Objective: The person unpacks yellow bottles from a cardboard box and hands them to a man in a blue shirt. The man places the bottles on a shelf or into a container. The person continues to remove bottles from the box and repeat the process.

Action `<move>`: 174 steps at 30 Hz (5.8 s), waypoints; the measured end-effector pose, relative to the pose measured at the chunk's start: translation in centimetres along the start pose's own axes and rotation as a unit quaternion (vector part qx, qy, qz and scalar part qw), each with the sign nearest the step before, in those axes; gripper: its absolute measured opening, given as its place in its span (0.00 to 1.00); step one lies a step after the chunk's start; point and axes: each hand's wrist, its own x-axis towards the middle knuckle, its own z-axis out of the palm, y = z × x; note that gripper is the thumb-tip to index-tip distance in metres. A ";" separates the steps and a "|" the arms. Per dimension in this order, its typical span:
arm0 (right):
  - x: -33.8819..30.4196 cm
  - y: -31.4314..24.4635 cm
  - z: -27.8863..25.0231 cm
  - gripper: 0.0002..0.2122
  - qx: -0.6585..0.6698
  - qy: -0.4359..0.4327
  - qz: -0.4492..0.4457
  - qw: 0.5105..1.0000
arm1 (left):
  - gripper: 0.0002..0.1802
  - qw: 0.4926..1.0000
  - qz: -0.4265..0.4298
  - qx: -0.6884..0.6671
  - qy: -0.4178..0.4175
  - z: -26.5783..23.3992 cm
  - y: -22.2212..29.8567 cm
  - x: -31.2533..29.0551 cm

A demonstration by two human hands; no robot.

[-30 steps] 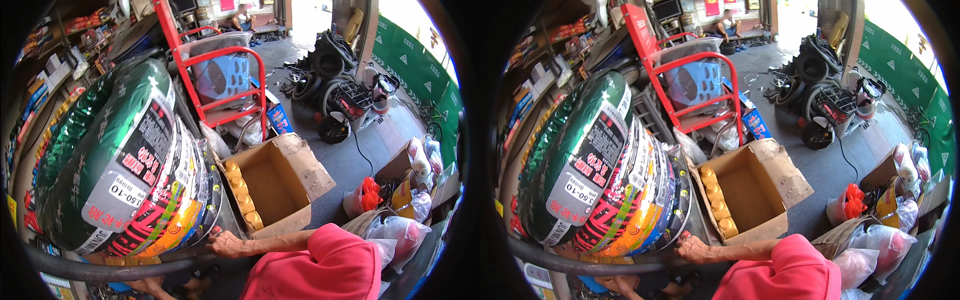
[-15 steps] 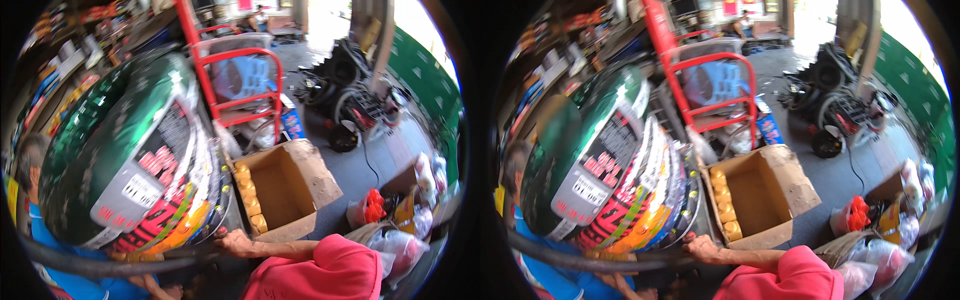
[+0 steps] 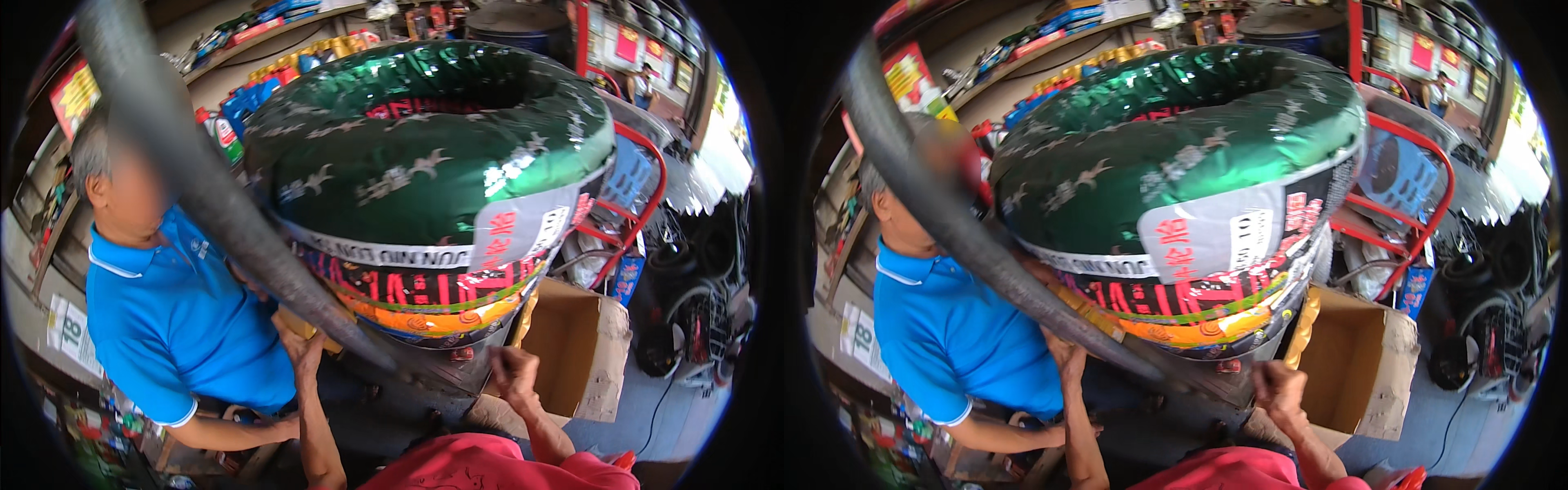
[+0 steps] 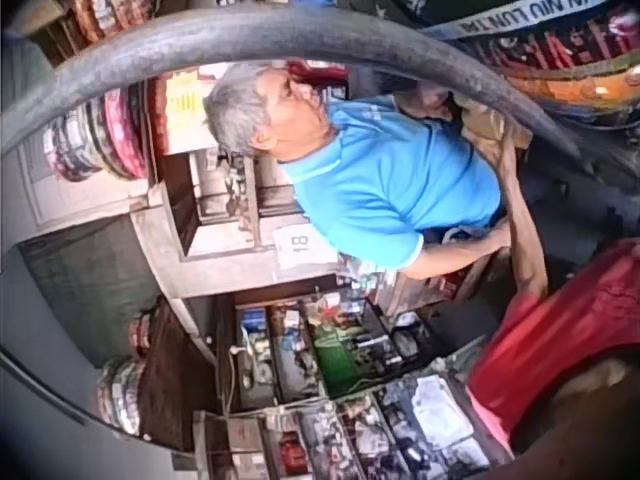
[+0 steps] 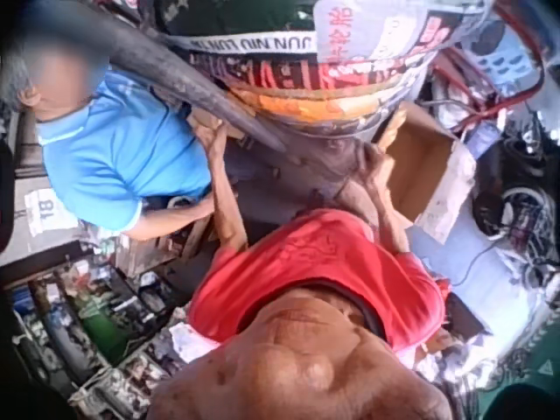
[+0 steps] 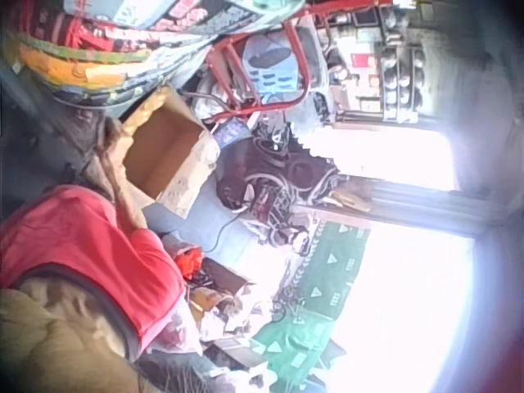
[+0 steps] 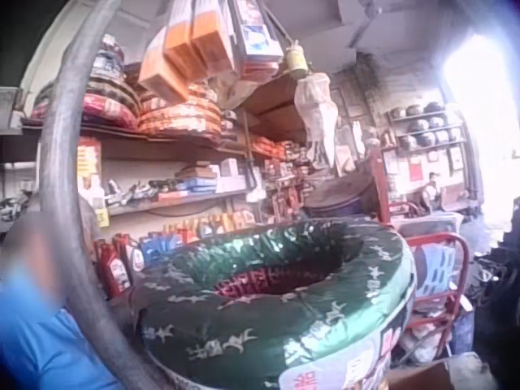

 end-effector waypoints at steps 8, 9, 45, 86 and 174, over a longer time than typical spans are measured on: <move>-2.0 14.4 -2.2 0.16 -0.261 0.094 0.246 0.929 | 0.41 0.997 0.028 0.069 0.005 1.1 0.0 0.7; -2.9 17.1 -1.3 0.21 -0.352 0.023 0.234 0.906 | 0.41 0.996 0.029 0.088 0.020 1.0 -0.4 1.1; -1.3 -2.2 -6.0 0.22 -0.272 -0.160 0.260 0.913 | 0.23 0.994 0.095 0.022 -0.059 7.0 -5.9 -12.2; 2.6 -17.9 4.4 0.21 -0.058 -0.343 -0.278 0.895 | 0.48 0.985 0.052 0.162 0.030 2.1 6.5 -24.0; 5.3 -15.9 16.1 0.15 0.181 -0.069 -0.166 0.967 | 0.46 0.941 -0.261 0.209 0.059 -9.3 -6.5 -19.4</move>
